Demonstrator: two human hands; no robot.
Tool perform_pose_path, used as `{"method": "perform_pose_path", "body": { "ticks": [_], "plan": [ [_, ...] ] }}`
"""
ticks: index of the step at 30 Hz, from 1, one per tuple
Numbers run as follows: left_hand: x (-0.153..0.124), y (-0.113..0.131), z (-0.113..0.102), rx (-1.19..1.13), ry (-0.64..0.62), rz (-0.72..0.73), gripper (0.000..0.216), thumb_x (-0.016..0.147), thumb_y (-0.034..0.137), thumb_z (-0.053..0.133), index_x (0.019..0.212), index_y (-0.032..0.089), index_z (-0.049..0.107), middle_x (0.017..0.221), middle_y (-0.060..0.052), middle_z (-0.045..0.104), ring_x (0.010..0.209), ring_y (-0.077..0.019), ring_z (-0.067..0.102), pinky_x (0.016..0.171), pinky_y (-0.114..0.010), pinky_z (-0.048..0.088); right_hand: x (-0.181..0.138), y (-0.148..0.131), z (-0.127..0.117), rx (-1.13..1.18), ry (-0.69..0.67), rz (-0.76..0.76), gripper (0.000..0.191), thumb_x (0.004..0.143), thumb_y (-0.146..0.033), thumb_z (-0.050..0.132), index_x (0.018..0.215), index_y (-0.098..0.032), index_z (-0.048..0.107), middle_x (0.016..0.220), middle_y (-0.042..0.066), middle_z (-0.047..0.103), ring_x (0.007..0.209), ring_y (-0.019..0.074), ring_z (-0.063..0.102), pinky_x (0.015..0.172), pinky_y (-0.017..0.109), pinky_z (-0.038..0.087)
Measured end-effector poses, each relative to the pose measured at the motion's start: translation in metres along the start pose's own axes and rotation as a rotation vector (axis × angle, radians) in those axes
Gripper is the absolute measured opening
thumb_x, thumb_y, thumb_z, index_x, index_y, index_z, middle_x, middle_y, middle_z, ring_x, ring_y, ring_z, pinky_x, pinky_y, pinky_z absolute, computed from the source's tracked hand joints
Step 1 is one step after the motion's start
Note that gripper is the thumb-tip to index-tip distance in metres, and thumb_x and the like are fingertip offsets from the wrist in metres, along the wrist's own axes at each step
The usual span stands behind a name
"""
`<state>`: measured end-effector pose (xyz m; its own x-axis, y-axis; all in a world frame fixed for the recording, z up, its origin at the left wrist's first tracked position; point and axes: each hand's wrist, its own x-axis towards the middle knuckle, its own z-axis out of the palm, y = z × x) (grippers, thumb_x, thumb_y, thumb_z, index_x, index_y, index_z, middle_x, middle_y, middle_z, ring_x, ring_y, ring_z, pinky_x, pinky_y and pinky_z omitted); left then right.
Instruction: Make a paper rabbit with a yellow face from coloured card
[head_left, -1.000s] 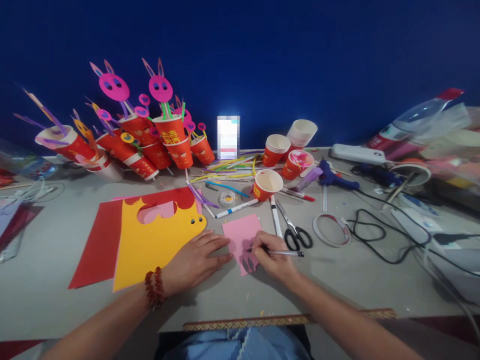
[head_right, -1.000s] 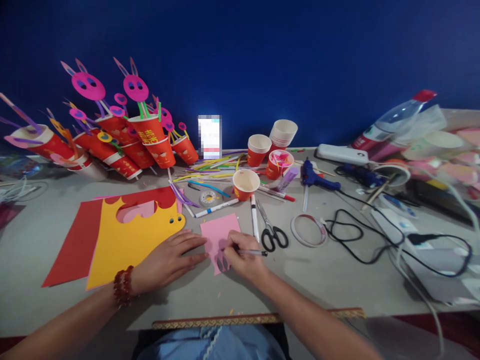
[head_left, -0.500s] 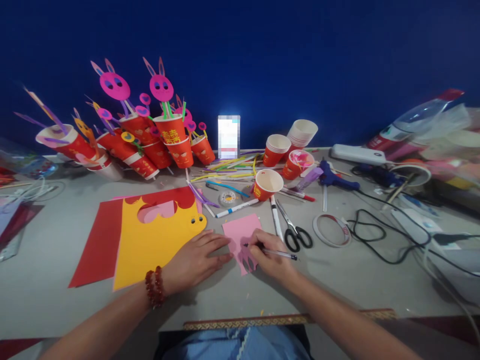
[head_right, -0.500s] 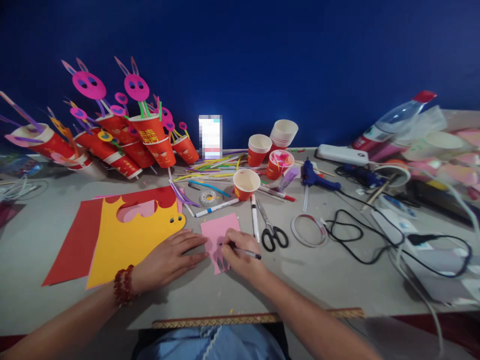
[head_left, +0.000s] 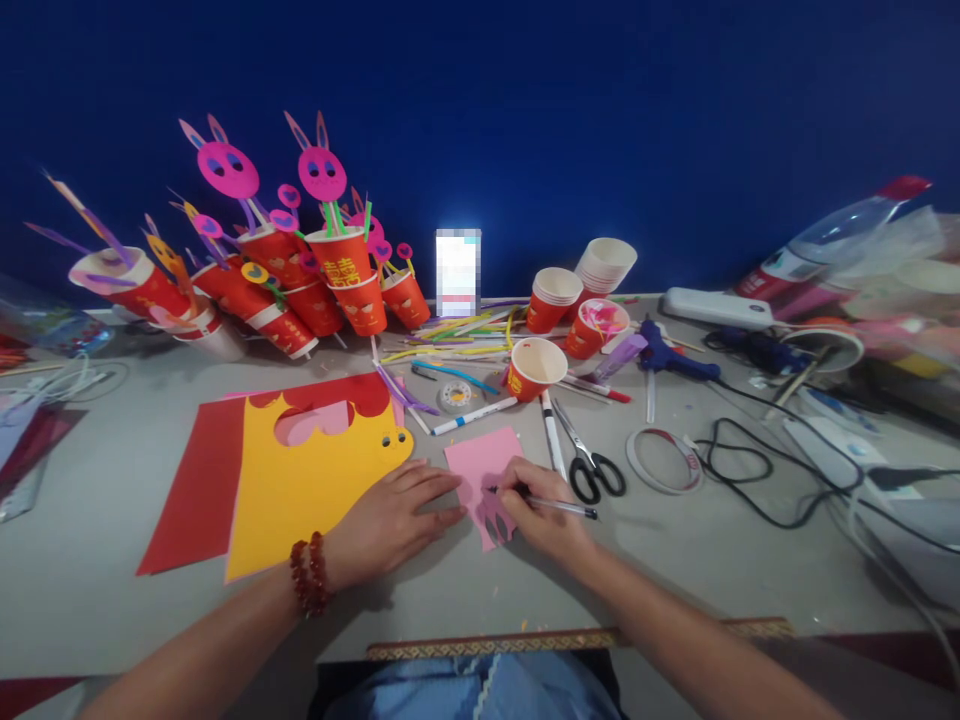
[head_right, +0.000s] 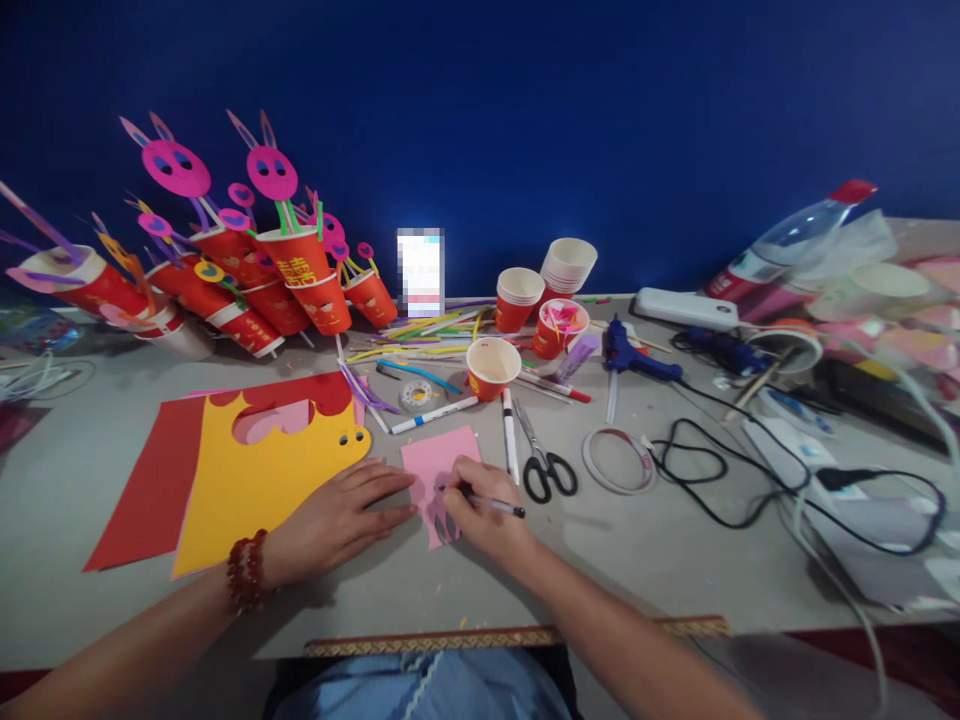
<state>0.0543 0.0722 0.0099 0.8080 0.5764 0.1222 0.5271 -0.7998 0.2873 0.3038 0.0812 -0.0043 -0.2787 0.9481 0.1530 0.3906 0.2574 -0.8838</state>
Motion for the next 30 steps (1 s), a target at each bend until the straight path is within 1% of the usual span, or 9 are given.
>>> {"method": "perform_pose_path", "body": {
  "ticks": [6, 14, 23, 30],
  "plan": [
    [0.0004, 0.0004, -0.0009, 0.003, -0.011, 0.002, 0.035, 0.096, 0.023, 0.051, 0.130, 0.029, 0.057, 0.141, -0.008, 0.054, 0.130, -0.0250, 0.047, 0.112, -0.050, 0.035, 0.0008, -0.0006, -0.0004, -0.021, -0.019, 0.009, 0.016, 0.076, -0.014, 0.048, 0.062, -0.022, 0.047, 0.057, -0.003, 0.048, 0.054, 0.0137, 0.043, 0.052, 0.026, 0.031],
    [0.0005, 0.0010, -0.0012, -0.003, 0.013, 0.008, 0.036, 0.095, 0.023, 0.053, 0.130, 0.028, 0.057, 0.141, -0.008, 0.054, 0.129, -0.0251, 0.048, 0.112, -0.049, 0.035, 0.0006, 0.0002, -0.0004, -0.049, -0.032, 0.011, 0.014, 0.076, -0.016, 0.048, 0.063, -0.022, 0.046, 0.058, -0.003, 0.049, 0.055, 0.0144, 0.045, 0.053, 0.027, 0.032],
    [0.0000, 0.0004, -0.0004, 0.003, 0.000, 0.001, 0.035, 0.095, 0.023, 0.052, 0.129, 0.029, 0.058, 0.141, -0.007, 0.054, 0.130, -0.0250, 0.047, 0.112, -0.049, 0.035, 0.0009, 0.0011, -0.0004, -0.055, -0.029, 0.008, 0.016, 0.076, -0.016, 0.048, 0.063, -0.023, 0.045, 0.057, -0.003, 0.046, 0.054, 0.0142, 0.043, 0.053, 0.027, 0.031],
    [-0.0001, -0.0001, -0.0002, -0.003, 0.001, 0.012, 0.036, 0.094, 0.023, 0.054, 0.129, 0.029, 0.057, 0.141, -0.008, 0.053, 0.130, -0.0254, 0.047, 0.113, -0.050, 0.034, 0.0005, 0.0005, -0.0012, -0.070, -0.035, -0.007, 0.016, 0.076, -0.016, 0.047, 0.062, -0.023, 0.043, 0.057, -0.003, 0.046, 0.054, 0.0144, 0.043, 0.053, 0.027, 0.031]
  ]
}}
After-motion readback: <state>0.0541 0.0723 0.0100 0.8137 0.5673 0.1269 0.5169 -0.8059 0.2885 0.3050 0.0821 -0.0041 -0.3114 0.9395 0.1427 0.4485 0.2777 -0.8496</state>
